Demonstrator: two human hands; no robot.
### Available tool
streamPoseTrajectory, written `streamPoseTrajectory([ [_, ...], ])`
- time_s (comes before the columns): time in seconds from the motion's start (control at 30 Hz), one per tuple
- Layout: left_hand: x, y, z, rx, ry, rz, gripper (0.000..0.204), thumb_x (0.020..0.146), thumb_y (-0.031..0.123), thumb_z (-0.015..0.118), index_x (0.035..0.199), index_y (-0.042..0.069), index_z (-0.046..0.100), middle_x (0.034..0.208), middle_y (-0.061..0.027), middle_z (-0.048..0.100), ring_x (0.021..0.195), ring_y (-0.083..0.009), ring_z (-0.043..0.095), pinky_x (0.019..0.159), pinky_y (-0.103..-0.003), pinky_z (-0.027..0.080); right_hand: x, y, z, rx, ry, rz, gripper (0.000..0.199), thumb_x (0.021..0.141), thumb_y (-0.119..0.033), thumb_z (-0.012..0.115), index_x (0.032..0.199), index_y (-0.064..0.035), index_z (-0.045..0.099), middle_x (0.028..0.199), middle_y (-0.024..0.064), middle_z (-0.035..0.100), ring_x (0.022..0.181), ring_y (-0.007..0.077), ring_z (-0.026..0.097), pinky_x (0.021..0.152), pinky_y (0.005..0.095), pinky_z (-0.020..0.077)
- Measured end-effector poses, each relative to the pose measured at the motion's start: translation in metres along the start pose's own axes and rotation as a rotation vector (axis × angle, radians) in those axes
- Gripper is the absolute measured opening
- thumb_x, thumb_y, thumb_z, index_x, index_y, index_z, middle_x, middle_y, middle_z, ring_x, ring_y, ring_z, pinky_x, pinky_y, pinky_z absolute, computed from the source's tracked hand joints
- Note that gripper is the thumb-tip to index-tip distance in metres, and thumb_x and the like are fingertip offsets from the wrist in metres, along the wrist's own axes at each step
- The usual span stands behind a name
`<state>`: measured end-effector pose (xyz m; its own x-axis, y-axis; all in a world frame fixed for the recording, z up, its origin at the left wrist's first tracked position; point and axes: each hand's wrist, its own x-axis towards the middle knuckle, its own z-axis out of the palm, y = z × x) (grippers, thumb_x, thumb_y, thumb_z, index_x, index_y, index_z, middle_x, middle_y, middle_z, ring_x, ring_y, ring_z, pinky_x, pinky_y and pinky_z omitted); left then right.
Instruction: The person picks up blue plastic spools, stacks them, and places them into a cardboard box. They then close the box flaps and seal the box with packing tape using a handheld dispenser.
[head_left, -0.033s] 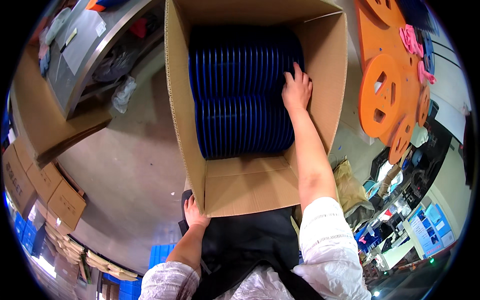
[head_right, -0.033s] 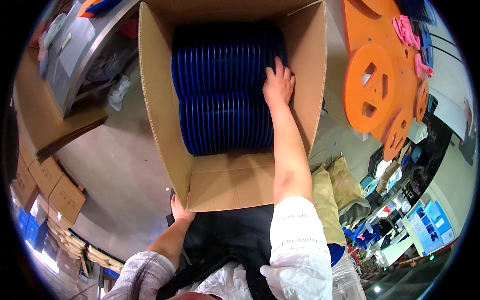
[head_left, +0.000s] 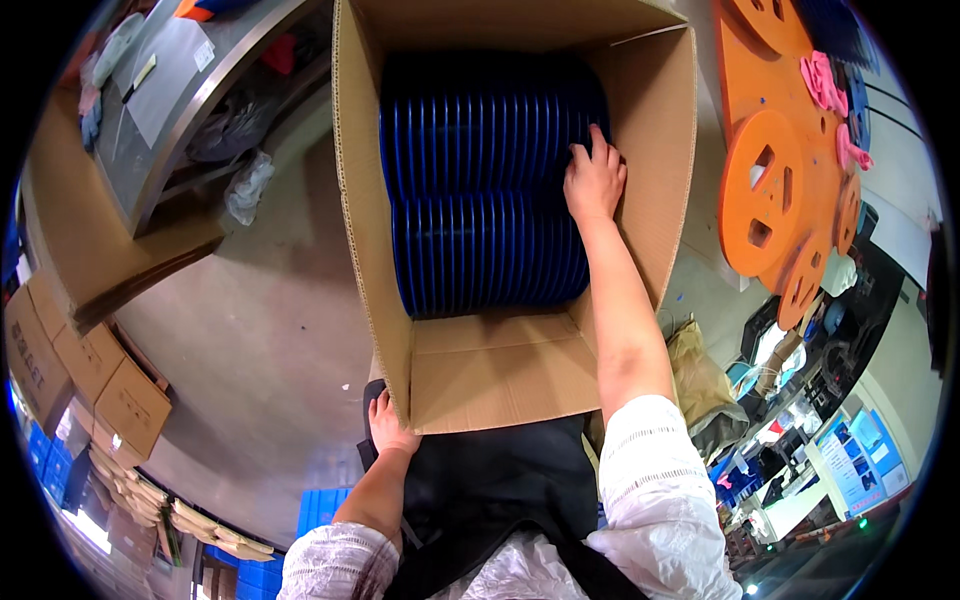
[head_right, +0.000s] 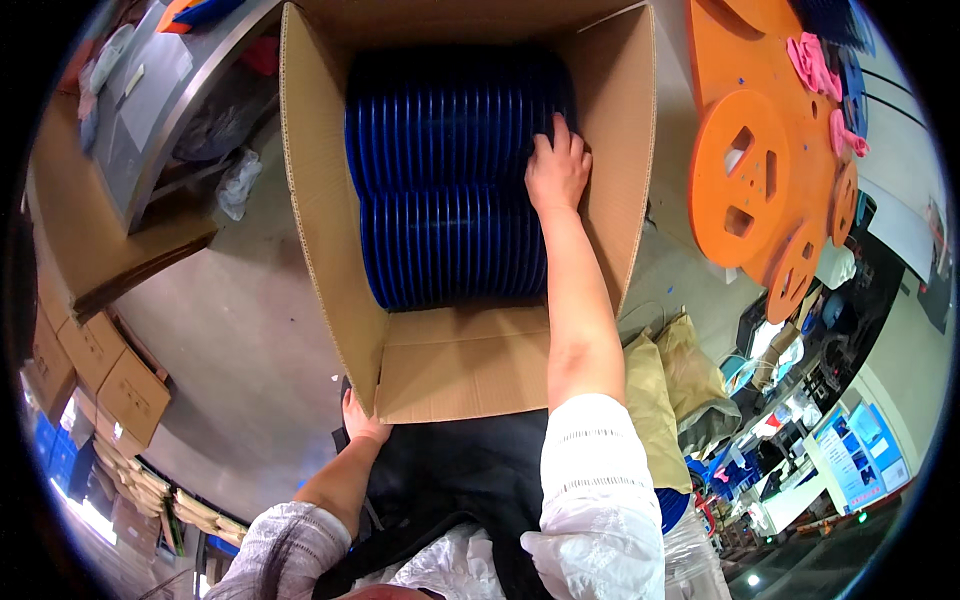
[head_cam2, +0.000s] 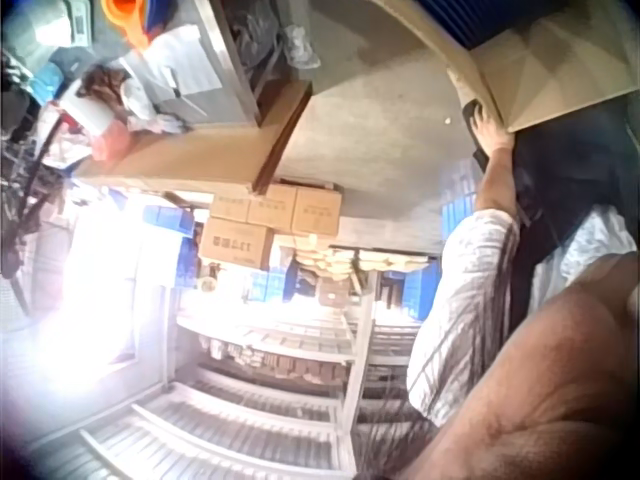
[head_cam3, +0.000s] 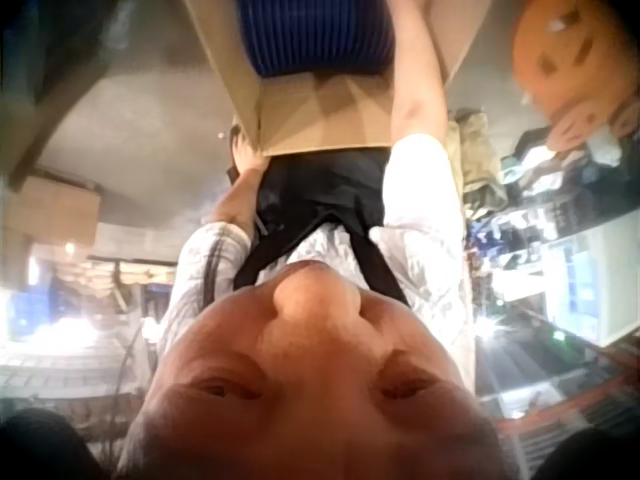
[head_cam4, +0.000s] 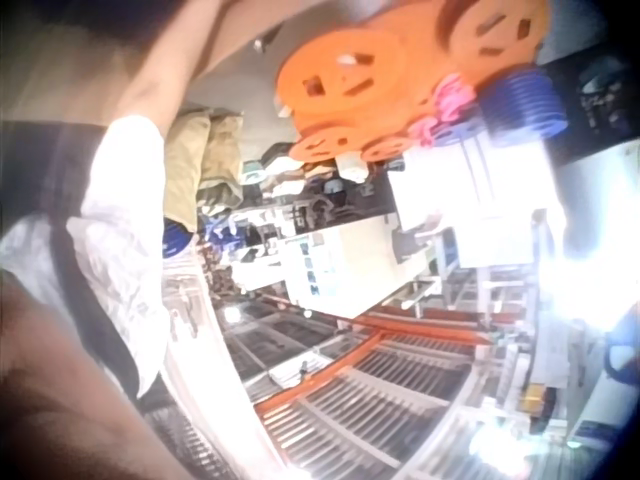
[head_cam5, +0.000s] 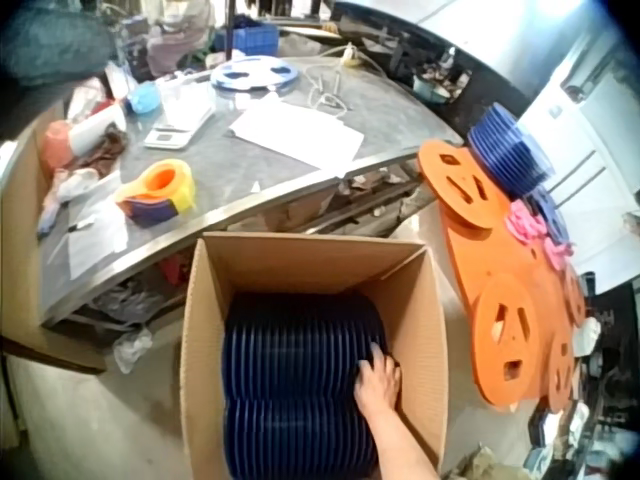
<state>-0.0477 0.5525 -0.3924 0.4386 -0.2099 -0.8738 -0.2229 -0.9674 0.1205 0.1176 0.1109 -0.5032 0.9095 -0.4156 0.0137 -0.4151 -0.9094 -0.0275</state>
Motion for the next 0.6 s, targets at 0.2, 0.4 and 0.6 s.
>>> streamPoseTrajectory([
  [0.2,0.0,0.001,-0.001,-0.027,-0.034,-0.028,0.046,0.084,0.037,0.053,0.126,0.018,0.055,0.13,-0.0034,0.052,0.128,-0.0229,0.039,0.109,-0.045,0.027,0.007,-0.014,0.002,-0.071,-0.073,-0.012,0.027,0.076,-0.01,0.067,0.102,-0.0161,0.062,0.142,0.0048,0.039,0.131,0.027,0.036,0.097,0.0448,0.0358],
  [0.4,0.0,0.0,0.0,-0.013,-0.034,-0.029,0.047,0.084,0.037,0.052,0.126,0.017,0.055,0.129,-0.0042,0.053,0.129,-0.0235,0.039,0.109,-0.045,0.027,0.007,-0.012,0.012,-0.005,0.007,-0.163,0.027,0.074,-0.006,0.067,0.099,-0.0159,0.061,0.143,0.0048,0.039,0.135,0.0263,0.032,0.101,0.0459,0.0322],
  [0.6,0.0,-0.002,0.0,-0.023,-0.025,-0.018,0.047,0.085,0.036,0.051,0.127,0.017,0.054,0.128,-0.0048,0.054,0.129,-0.0243,0.039,0.109,-0.046,0.027,0.011,-0.026,0.002,0.1,-0.028,-0.069,0.025,0.073,-0.007,0.066,0.097,-0.0124,0.061,0.143,0.0059,0.039,0.136,0.026,0.031,0.102,0.0479,0.0305],
])
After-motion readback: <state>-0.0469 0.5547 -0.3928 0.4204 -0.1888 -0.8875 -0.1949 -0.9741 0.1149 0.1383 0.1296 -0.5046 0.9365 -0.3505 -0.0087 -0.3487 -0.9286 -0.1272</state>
